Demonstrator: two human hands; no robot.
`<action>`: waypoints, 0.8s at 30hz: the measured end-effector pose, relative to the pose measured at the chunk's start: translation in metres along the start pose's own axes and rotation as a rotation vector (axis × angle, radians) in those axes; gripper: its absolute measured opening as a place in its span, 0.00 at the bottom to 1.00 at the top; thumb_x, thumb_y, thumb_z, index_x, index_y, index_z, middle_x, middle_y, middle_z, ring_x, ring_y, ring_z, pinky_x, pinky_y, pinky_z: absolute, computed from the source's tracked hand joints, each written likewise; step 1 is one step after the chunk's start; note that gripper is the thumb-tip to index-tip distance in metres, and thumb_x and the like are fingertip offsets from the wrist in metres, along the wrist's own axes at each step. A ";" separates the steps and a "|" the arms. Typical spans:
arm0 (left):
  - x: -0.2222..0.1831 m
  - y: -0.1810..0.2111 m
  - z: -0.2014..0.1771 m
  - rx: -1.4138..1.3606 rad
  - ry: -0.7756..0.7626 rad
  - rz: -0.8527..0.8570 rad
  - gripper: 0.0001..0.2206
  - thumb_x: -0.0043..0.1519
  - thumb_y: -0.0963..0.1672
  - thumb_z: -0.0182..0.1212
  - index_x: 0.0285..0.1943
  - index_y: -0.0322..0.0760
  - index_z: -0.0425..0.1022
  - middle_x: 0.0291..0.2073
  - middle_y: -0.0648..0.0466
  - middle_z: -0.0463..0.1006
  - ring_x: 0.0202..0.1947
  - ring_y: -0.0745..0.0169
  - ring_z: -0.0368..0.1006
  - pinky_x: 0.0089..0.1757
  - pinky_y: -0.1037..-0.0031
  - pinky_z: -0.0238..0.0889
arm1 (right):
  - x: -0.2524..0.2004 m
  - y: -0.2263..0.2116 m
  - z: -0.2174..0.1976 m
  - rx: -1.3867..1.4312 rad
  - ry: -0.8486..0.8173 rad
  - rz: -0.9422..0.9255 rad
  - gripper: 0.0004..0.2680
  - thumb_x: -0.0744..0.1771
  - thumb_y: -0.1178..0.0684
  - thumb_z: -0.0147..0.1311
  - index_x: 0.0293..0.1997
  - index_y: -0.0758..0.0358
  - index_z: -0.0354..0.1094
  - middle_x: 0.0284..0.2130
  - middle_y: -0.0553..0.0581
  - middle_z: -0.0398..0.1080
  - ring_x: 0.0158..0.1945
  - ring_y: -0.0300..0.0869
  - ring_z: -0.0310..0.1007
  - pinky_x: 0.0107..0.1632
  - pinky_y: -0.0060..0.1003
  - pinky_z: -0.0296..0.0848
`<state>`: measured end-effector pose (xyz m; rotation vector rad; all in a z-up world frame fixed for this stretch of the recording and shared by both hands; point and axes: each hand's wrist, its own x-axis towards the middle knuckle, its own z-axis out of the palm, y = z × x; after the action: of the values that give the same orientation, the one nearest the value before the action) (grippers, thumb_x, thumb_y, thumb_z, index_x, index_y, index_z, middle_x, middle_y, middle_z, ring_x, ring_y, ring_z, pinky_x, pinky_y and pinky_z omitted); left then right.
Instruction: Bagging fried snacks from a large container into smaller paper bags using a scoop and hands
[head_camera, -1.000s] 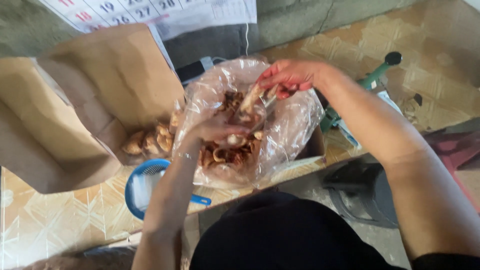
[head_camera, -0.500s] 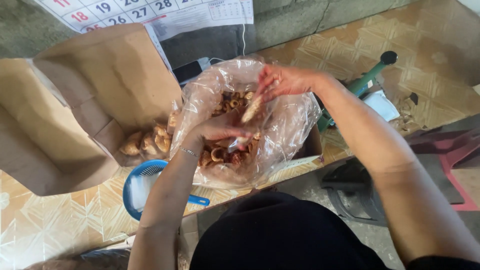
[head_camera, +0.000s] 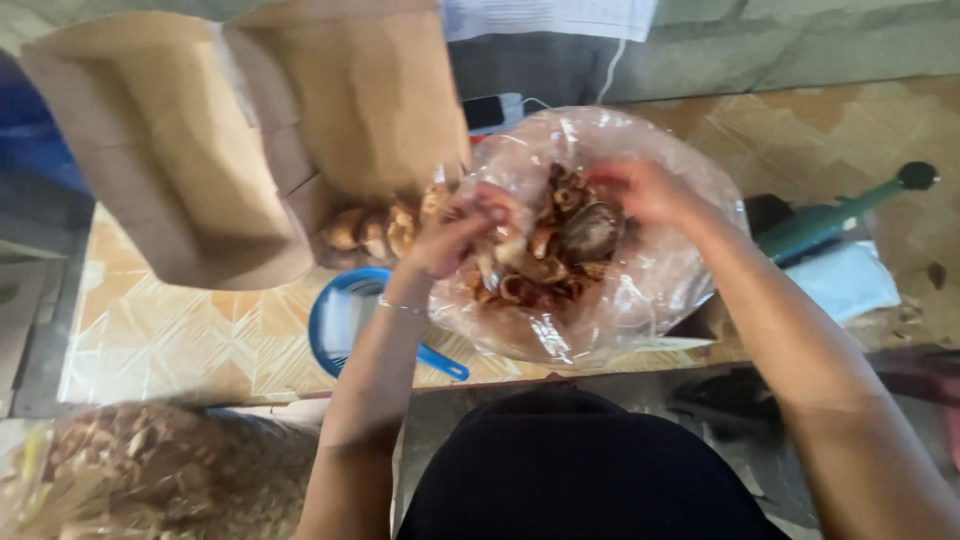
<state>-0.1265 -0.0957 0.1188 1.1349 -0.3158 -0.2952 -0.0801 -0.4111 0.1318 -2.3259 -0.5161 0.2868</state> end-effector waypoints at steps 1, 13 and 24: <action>-0.006 0.011 -0.020 0.005 0.003 0.001 0.06 0.58 0.42 0.66 0.42 0.37 0.79 0.33 0.50 0.81 0.34 0.65 0.77 0.36 0.73 0.74 | 0.007 0.035 0.020 0.003 -0.001 -0.005 0.12 0.66 0.59 0.53 0.56 0.61 0.71 0.52 0.62 0.71 0.59 0.57 0.67 0.59 0.54 0.66; 0.014 -0.028 -0.211 0.792 0.599 0.399 0.10 0.51 0.38 0.75 0.39 0.42 0.83 0.36 0.53 0.82 0.39 0.60 0.79 0.42 0.73 0.71 | -0.014 0.035 0.026 -0.814 -0.314 0.482 0.19 0.63 0.30 0.55 0.55 0.43 0.69 0.54 0.53 0.72 0.59 0.55 0.67 0.58 0.72 0.45; -0.009 -0.096 -0.170 1.485 0.575 0.096 0.11 0.65 0.50 0.48 0.43 0.59 0.79 0.40 0.63 0.79 0.33 0.57 0.76 0.28 0.62 0.62 | -0.063 -0.041 -0.035 -1.198 -0.058 0.709 0.10 0.65 0.51 0.47 0.43 0.40 0.77 0.42 0.45 0.75 0.54 0.46 0.72 0.51 0.46 0.60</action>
<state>-0.0750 0.0122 -0.0362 2.5666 -0.0200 0.4733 -0.1363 -0.4329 0.1889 -3.6353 0.2670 0.4461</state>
